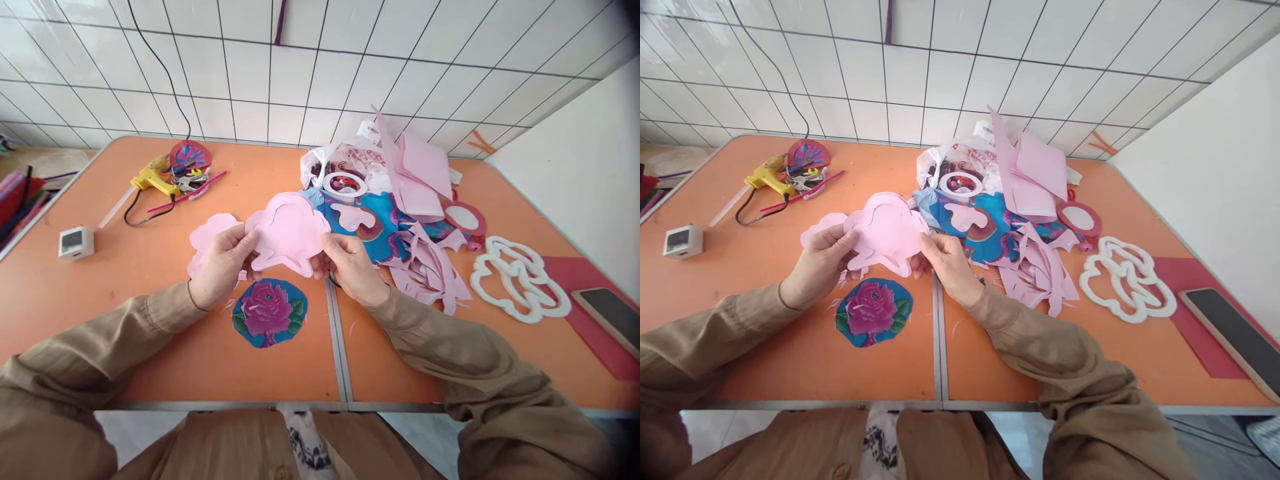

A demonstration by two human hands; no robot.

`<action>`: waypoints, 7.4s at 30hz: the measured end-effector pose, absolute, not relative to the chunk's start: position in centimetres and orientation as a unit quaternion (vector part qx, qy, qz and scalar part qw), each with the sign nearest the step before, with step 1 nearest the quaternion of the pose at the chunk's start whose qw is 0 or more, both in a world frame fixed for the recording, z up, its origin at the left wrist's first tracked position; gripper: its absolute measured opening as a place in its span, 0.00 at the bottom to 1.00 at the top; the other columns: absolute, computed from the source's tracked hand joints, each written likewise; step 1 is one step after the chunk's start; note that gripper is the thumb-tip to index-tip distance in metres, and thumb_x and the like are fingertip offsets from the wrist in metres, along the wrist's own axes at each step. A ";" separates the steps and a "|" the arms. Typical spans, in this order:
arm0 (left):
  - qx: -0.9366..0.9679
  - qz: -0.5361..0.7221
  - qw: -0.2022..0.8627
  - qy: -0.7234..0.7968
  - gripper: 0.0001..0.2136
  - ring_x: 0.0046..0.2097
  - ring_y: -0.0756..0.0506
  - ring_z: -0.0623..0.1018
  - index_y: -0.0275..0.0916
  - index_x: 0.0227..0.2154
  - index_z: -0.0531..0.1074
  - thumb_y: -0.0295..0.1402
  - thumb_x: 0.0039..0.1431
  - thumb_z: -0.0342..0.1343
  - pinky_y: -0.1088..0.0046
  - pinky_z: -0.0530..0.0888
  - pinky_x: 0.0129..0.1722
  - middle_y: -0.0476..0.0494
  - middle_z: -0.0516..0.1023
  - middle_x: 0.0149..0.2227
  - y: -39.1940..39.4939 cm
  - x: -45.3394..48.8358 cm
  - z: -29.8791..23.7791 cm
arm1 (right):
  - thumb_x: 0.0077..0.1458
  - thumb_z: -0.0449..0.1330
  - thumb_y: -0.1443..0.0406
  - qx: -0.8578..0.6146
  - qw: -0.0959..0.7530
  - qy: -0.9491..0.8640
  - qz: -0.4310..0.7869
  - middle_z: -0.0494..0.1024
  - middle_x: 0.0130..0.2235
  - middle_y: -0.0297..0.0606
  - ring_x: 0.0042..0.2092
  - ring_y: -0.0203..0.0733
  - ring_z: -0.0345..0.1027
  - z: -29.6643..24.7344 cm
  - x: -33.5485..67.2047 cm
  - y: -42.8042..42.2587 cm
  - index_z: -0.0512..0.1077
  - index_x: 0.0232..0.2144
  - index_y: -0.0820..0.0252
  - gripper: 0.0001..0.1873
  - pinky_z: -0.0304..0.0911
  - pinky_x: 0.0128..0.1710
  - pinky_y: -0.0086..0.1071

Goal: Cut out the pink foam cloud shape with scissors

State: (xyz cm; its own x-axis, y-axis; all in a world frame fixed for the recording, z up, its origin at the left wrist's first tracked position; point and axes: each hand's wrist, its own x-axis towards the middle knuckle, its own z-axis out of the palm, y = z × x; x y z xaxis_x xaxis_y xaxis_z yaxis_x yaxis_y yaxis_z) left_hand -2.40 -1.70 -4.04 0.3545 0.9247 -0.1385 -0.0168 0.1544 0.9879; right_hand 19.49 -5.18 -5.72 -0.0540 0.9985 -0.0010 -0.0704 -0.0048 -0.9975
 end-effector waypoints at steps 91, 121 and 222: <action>0.413 0.336 0.745 0.402 0.18 0.17 0.52 0.73 0.31 0.26 0.72 0.45 0.57 0.62 0.80 0.68 0.15 0.39 0.80 0.25 -3.5 -1.3 -4.3 | 0.58 0.57 0.57 -0.496 0.414 -0.529 0.550 0.77 0.22 0.37 0.20 0.33 0.68 -5.2 18.4 -6.7 0.71 0.18 0.61 0.20 0.61 0.21 0.27; 0.318 0.368 0.799 0.353 0.16 0.19 0.51 0.74 0.35 0.30 0.74 0.43 0.49 0.68 0.79 0.69 0.17 0.50 0.74 0.20 -2.5 -1.8 -5.0 | 0.60 0.53 0.62 -0.506 0.408 -0.576 0.496 0.76 0.22 0.33 0.20 0.31 0.68 -5.7 18.7 -6.5 0.67 0.18 0.60 0.19 0.63 0.21 0.25; 0.606 0.296 0.584 0.450 0.22 0.22 0.54 0.57 0.39 0.19 0.62 0.50 0.58 0.57 0.77 0.53 0.18 0.54 0.58 0.19 -3.9 -1.3 -4.7 | 0.60 0.55 0.50 -0.459 0.350 -0.669 0.468 0.53 0.21 0.28 0.25 0.32 0.48 -3.4 20.0 -5.6 0.56 0.18 0.57 0.25 0.45 0.23 0.31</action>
